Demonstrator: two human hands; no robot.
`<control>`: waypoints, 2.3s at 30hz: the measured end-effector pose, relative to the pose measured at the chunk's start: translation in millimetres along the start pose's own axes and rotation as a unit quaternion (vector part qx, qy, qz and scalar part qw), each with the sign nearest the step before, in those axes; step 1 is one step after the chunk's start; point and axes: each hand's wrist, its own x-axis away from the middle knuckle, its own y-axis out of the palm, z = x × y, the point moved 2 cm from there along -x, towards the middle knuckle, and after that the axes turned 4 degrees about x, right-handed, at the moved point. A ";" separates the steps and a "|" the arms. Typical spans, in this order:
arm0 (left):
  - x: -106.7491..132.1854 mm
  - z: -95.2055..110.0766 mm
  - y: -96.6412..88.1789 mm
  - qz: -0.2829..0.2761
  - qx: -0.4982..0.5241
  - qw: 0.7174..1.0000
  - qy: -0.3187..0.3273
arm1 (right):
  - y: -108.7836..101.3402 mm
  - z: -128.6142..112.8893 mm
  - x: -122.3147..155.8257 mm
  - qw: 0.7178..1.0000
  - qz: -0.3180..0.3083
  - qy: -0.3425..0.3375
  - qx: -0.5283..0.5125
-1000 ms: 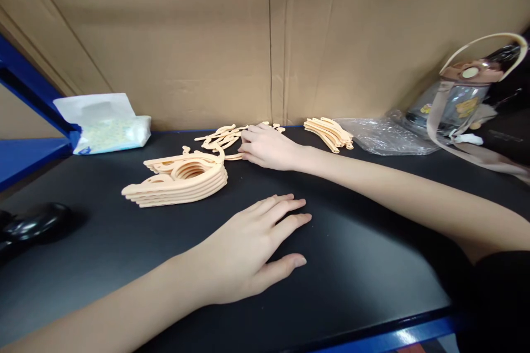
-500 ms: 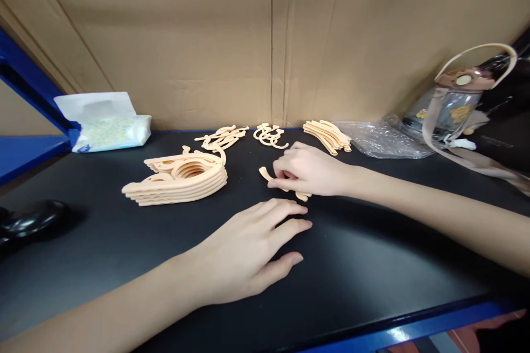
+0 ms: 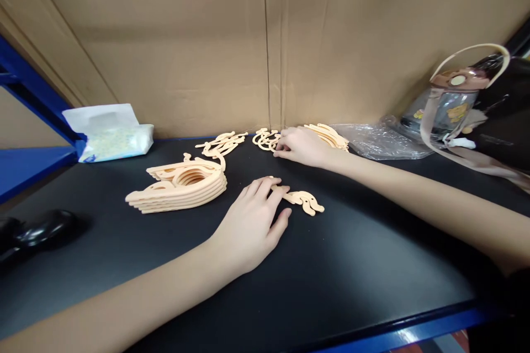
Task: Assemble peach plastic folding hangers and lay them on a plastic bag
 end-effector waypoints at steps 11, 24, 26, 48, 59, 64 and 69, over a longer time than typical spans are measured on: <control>-3.5 3.4 -3.0 0.001 0.056 0.996 0.062 | -15.7 -4.2 29.4 1.000 0.006 0.018 -0.022; -2.9 1.8 -0.2 0.012 0.050 0.997 0.053 | -38.2 -38.5 97.8 0.957 -0.076 -0.083 -0.266; -2.9 2.0 -0.5 0.002 0.061 0.996 0.070 | -37.9 -41.1 98.9 0.952 -0.079 -0.091 -0.281; -2.1 1.5 -1.5 -0.020 0.078 0.995 0.062 | -23.7 85.7 46.4 0.941 -0.136 0.297 0.090; -3.1 2.0 -0.6 -0.035 0.071 0.996 0.046 | -23.1 73.3 23.8 0.944 -0.142 0.298 0.004; -3.4 1.7 -0.8 -0.041 0.066 0.996 0.046 | -17.2 69.5 16.3 0.953 -0.121 0.276 -0.019; -3.5 0.8 -0.3 -0.038 0.068 0.996 0.050 | -21.9 72.5 18.3 0.967 -0.074 0.241 -0.034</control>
